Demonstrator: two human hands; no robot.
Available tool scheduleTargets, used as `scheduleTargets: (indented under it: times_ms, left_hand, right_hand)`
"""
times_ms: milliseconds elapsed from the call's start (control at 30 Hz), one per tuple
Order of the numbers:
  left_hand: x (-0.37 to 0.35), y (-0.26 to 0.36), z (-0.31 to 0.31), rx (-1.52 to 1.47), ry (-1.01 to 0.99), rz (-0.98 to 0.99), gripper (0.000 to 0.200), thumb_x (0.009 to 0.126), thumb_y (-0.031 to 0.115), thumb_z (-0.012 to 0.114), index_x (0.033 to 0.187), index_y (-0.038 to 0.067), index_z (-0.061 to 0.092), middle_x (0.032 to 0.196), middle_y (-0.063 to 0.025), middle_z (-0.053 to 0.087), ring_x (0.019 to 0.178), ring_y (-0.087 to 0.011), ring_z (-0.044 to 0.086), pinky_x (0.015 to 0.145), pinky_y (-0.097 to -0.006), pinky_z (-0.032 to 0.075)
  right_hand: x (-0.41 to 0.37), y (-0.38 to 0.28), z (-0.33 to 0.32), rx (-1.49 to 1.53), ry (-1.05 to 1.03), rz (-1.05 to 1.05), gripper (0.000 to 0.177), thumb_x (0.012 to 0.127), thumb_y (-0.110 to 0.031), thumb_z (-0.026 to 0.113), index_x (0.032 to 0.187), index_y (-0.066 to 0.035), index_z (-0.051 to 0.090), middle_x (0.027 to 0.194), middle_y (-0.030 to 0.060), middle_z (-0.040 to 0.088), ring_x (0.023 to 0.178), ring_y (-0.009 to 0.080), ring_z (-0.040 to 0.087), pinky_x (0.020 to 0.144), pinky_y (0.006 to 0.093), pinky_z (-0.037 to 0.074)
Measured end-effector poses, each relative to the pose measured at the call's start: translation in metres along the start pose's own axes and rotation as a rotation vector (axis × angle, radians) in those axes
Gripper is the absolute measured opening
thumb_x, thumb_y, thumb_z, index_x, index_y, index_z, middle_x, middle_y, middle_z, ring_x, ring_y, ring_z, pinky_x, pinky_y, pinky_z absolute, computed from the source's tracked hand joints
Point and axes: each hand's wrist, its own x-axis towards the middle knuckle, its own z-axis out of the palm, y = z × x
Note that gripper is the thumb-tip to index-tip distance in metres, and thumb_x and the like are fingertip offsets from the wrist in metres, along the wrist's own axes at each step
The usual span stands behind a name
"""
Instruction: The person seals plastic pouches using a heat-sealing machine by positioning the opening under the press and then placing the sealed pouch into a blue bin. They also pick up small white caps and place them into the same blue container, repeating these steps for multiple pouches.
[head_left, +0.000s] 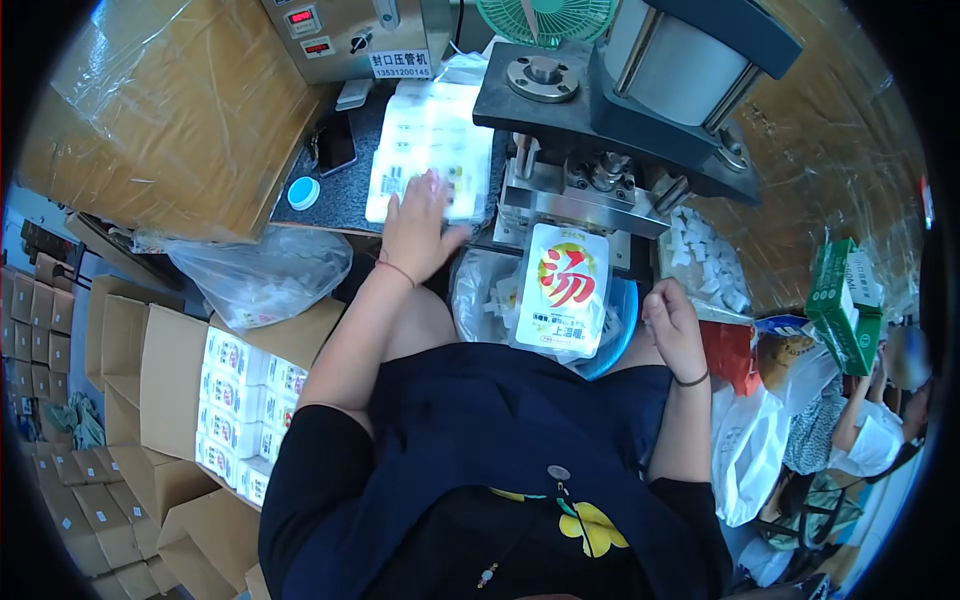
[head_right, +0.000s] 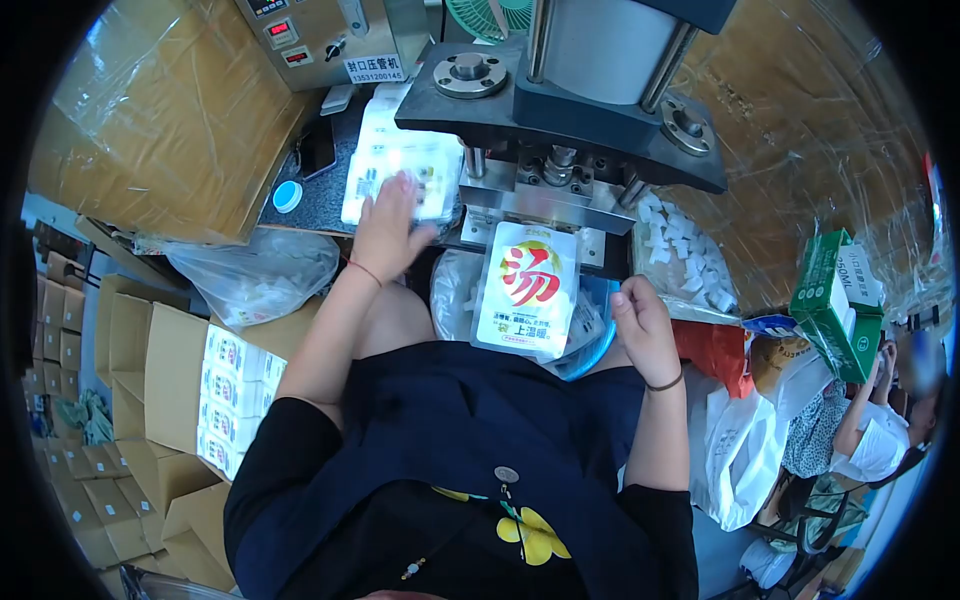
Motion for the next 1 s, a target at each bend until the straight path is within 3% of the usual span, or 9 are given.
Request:
scheduleTargets:
  times_ms: [100,133,233,267,367,500,733,833,1000]
  left_hand:
    - [-0.031,0.011,-0.011,-0.022,-0.009,0.203,0.047,0.094,0.022,0.064,0.139,0.010,0.056,0.150,-0.0155,0.049,0.133,-0.0376,0.051,0.109,-0.0497,0.040]
    - [-0.033,0.006,-0.007,-0.219,0.090,0.236,0.034,0.094,0.015,0.060,0.127,0.010,0.066,0.131,-0.0147,0.065,0.120,-0.0390,0.061,0.102,-0.0474,0.047]
    - [-0.039,0.011,-0.022,-0.676,0.042,-0.088,0.024,0.096,0.008,0.057,0.116,0.005,0.071,0.105,-0.0124,0.074,0.102,-0.0305,0.070,0.091,-0.0387,0.053]
    - [-0.039,0.026,-0.027,-1.161,0.023,-0.293,0.018,0.096,0.006,0.060,0.108,0.000,0.072,0.091,-0.0098,0.074,0.085,-0.0173,0.071,0.078,-0.0307,0.055]
    - [-0.043,0.051,-0.035,-1.236,-0.216,-0.189,0.016,0.094,0.007,0.066,0.105,-0.003,0.073,0.088,-0.0068,0.074,0.079,-0.0074,0.068,0.073,-0.0246,0.053]
    - [-0.048,0.090,-0.028,-1.173,-0.400,-0.150,0.016,0.091,0.010,0.071,0.102,0.000,0.076,0.080,-0.0021,0.072,0.070,-0.0063,0.060,0.064,-0.0246,0.049]
    - [-0.058,0.140,-0.032,-1.898,-0.755,-0.387,0.031,0.103,0.028,0.065,0.113,-0.001,0.071,0.098,-0.0033,0.073,0.088,-0.0066,0.064,0.084,-0.0250,0.053]
    - [-0.062,0.146,-0.022,-1.871,-0.759,-0.416,0.029,0.102,0.026,0.067,0.110,-0.001,0.072,0.096,-0.0034,0.074,0.086,-0.0059,0.064,0.080,-0.0247,0.053]
    - [-0.063,0.151,-0.008,-1.585,-0.643,-0.224,0.030,0.100,0.027,0.069,0.104,-0.003,0.073,0.089,-0.0021,0.073,0.078,-0.0058,0.064,0.072,-0.0249,0.053]
  right_hand:
    - [0.003,-0.010,-0.001,-0.044,0.028,-0.098,0.023,0.107,-0.023,0.052,0.107,-0.001,0.058,0.082,-0.0004,0.057,0.073,0.0062,0.058,0.063,0.0221,0.046]
    - [0.003,-0.014,-0.002,-0.037,-0.001,-0.093,0.022,0.107,-0.021,0.053,0.109,0.000,0.058,0.085,0.0003,0.059,0.076,0.0066,0.059,0.066,0.0222,0.047]
    - [0.005,-0.024,0.008,0.058,-0.047,-0.061,0.016,0.102,-0.010,0.057,0.111,0.003,0.061,0.092,0.0043,0.063,0.088,0.0105,0.064,0.077,0.0254,0.052]
    - [0.006,-0.028,0.014,0.101,-0.052,-0.046,0.014,0.101,-0.006,0.058,0.111,0.004,0.062,0.095,0.0059,0.064,0.093,0.0122,0.066,0.082,0.0269,0.053]
    - [0.016,-0.036,0.027,0.212,-0.071,-0.129,0.013,0.098,-0.001,0.061,0.110,0.004,0.062,0.105,0.0089,0.066,0.100,0.0144,0.068,0.089,0.0278,0.054]
    - [0.034,-0.068,0.057,0.511,0.025,-0.427,0.012,0.098,-0.001,0.062,0.109,0.000,0.059,0.109,0.0110,0.069,0.107,0.0167,0.067,0.094,0.0307,0.053]
    - [0.038,-0.051,0.047,0.358,-0.005,-0.292,0.011,0.100,-0.003,0.063,0.106,0.000,0.055,0.105,0.0093,0.069,0.100,0.0145,0.067,0.091,0.0288,0.053]
    - [0.025,-0.047,0.033,0.374,-0.001,-0.195,0.016,0.100,-0.008,0.064,0.108,-0.002,0.052,0.106,0.0132,0.069,0.100,0.0176,0.068,0.093,0.0317,0.053]
    - [0.024,-0.055,0.042,0.458,0.110,-0.260,0.018,0.100,-0.009,0.065,0.109,-0.002,0.050,0.106,0.0126,0.070,0.102,0.0177,0.069,0.092,0.0303,0.054]
